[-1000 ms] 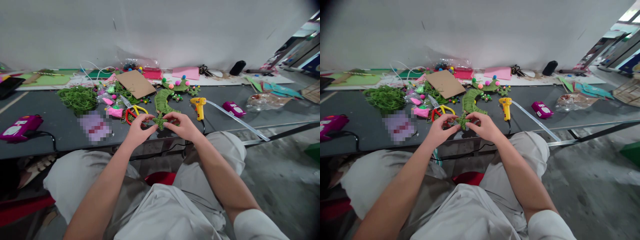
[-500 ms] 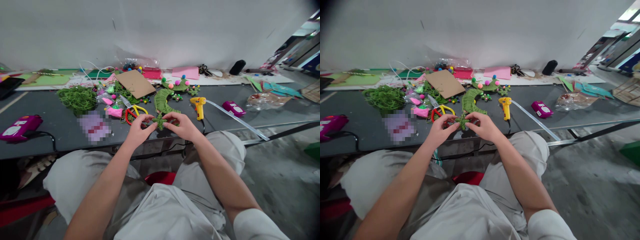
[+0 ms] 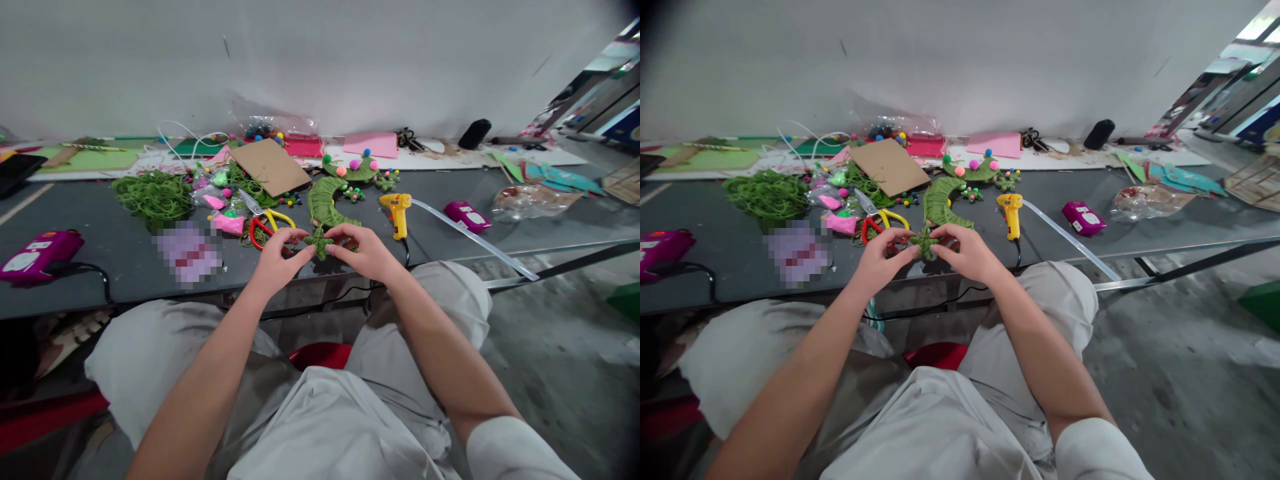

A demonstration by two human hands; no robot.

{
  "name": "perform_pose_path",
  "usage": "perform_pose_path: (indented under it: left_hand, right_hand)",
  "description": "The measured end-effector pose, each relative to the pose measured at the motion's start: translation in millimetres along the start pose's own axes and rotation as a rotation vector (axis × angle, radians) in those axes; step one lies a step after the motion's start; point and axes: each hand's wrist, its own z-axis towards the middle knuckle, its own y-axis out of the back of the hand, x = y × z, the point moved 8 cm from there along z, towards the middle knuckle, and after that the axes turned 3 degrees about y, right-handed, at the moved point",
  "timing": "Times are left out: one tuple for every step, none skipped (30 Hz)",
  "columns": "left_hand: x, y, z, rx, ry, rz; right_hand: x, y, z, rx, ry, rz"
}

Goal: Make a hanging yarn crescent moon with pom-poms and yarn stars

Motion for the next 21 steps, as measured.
perform_pose_path:
  left_hand:
    - [0,-0.1,0,-0.002,-0.001,0.009]
    - [0,-0.2,0,-0.003,-0.003,0.016]
    - [0,-0.3,0,-0.004,-0.005,0.020]
    - [0,-0.5,0,-0.005,-0.008,0.024]
    - [0,-0.5,0,-0.006,-0.011,0.028]
    - [1,-0.5,0,-0.008,-0.013,0.031]
    - [1,-0.6,1,-0.010,-0.013,0.034]
    - [2,-0.8,1,-0.010,-0.014,0.037]
    - [2,-1.1,1,-0.009,-0.016,0.039]
    - [2,-1.5,1,-0.010,-0.017,0.042]
    - [2,-1.8,1,-0.010,-0.018,0.043]
    - [2,-2.1,1,-0.009,-0.017,0.043]
    - [2,-2.2,1,-0.008,-0.014,0.042]
    - [2,-1.9,1,-0.006,-0.009,0.038]
    - [2,-1.2,1,-0.003,-0.001,0.028]
    - [2,0.2,1,0.000,0.007,0.009]
    - [2,1.9,2,0.006,0.013,-0.016]
    - [2,4.0,2,0.013,0.017,-0.042]
    - [2,6.3,3,0.020,0.017,-0.062]
    - [2,8.9,4,0.025,0.017,-0.073]
    - [2,11.4,4,0.028,0.017,-0.071]
  right_hand:
    - [0,0,0,-0.001,-0.003,-0.004]
    - [0,0,0,-0.002,-0.005,-0.009]
    - [0,0,0,-0.003,-0.007,-0.012]
    - [0,0,0,-0.003,-0.009,-0.013]
    - [0,0,0,-0.004,-0.010,-0.011]
    - [-1,0,0,-0.004,-0.010,-0.009]
    - [-1,0,0,-0.003,-0.011,-0.009]
    - [-1,0,0,-0.003,-0.013,-0.008]
    - [-1,0,0,-0.002,-0.014,-0.007]
    - [-1,0,0,-0.002,-0.015,-0.006]
    - [-1,0,0,-0.002,-0.015,-0.005]
    - [-1,0,1,-0.001,-0.016,-0.004]
    - [-1,0,1,-0.001,-0.017,-0.005]
    - [-1,0,1,-0.001,-0.018,-0.006]
    - [-1,0,1,-0.001,-0.018,-0.007]
    - [-1,0,1,-0.003,-0.020,-0.009]
    - [-1,0,1,-0.003,-0.023,-0.011]
    - [-2,0,1,-0.003,-0.027,-0.014]
    - [-3,0,1,-0.001,-0.031,-0.016]
    - [-4,-1,1,0.005,-0.032,-0.020]
    - [-5,-2,2,0.011,-0.029,-0.027]
